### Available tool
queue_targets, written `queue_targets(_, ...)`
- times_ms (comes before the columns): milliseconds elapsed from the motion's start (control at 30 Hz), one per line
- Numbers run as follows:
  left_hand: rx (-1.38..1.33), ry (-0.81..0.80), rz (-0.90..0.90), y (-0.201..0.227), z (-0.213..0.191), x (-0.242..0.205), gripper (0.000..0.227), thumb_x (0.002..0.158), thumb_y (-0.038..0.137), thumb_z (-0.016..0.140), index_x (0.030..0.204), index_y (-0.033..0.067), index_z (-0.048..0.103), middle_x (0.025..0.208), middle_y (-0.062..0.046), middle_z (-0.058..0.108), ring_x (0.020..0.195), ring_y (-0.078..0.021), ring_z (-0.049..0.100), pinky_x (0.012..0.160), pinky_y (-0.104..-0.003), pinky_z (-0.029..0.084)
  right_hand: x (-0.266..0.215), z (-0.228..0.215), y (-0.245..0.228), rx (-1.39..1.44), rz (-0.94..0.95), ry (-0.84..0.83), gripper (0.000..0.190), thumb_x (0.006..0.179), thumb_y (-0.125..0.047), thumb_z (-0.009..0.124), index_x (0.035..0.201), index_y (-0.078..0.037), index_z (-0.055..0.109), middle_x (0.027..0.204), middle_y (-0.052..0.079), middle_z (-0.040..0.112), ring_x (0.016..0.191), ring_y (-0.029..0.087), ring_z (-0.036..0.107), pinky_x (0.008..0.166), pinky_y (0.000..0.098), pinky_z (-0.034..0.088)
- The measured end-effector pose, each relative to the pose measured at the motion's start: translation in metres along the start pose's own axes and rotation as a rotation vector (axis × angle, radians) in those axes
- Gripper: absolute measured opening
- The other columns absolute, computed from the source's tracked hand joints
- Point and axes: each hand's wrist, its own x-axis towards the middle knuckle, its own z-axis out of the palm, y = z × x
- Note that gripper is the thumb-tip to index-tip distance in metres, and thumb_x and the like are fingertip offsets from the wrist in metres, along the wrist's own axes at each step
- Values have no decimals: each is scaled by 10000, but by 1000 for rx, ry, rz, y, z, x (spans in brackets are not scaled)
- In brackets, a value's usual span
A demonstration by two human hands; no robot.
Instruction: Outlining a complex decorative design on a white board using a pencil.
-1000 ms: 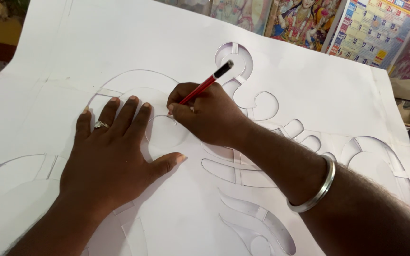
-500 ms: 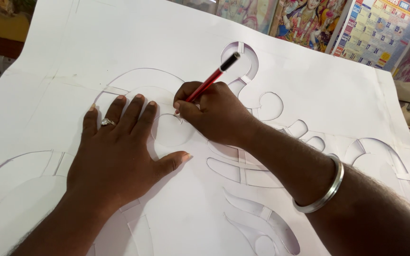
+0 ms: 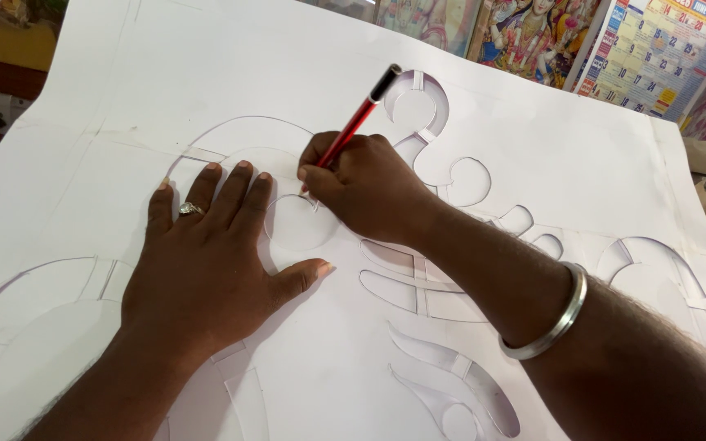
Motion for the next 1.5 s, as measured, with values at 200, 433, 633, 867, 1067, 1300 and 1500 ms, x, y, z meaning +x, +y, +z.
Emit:
queue_targets(200,-11,-2,-2,0,-1,1,1150,787,884,432,1572,64,255,1628,-163,285,1525,-344,180,1180,-618,103,14,10,-1,-68,-107,-17,283,987,-282,532,976,-43,683,793,64,770,754,176,755,744,337,591)
queue_targets(433,-14,51,25,-4,9,0,1158,790,896,415,1572,58,253,1626,-184,271,1512,-354,175,1165,-632,103,7,15,-22,-20,-73,-108,341,1006,-367,531,1010,-66,691,773,57,763,733,190,760,712,345,587)
queue_targets(633,83,7,26,-3,7,-1,1107,801,899,389,1585,128,267,1644,-152,257,1535,-340,147,1178,-635,105,-6,21,-17,-169,-136,-192,390,1044,-350,521,944,-41,737,802,92,723,737,224,722,723,367,574)
queue_targets(867,77,-58,7,-1,0,1,1091,784,885,445,1570,150,269,1649,-147,231,1536,-339,121,1172,-630,88,-10,23,-20,-3,-221,-92,346,1012,-318,529,1013,-22,708,889,83,754,758,215,737,730,344,587)
queue_targets(1067,5,-3,-11,-1,3,1,1143,734,863,480,1597,150,249,1641,-143,252,1531,-333,139,1173,-630,94,-24,12,-29,30,40,-183,325,982,-349,558,1009,-66,714,788,105,748,706,234,728,687,364,569)
queue_targets(1300,23,-3,-11,2,-2,1,1174,750,894,443,1568,76,248,1644,-149,249,1532,-317,146,1177,-611,104,-34,1,-14,-30,-53,-172,320,983,-279,553,870,-14,693,892,43,737,738,226,707,739,355,555)
queue_targets(1500,24,-8,-6,1,-3,0,1172,768,913,418,1566,70,255,1640,-157,256,1531,-326,154,1177,-612,109,-37,-12,1,-41,-63,-133,293,979,-262,539,880,-31,690,877,34,751,774,205,726,771,340,565)
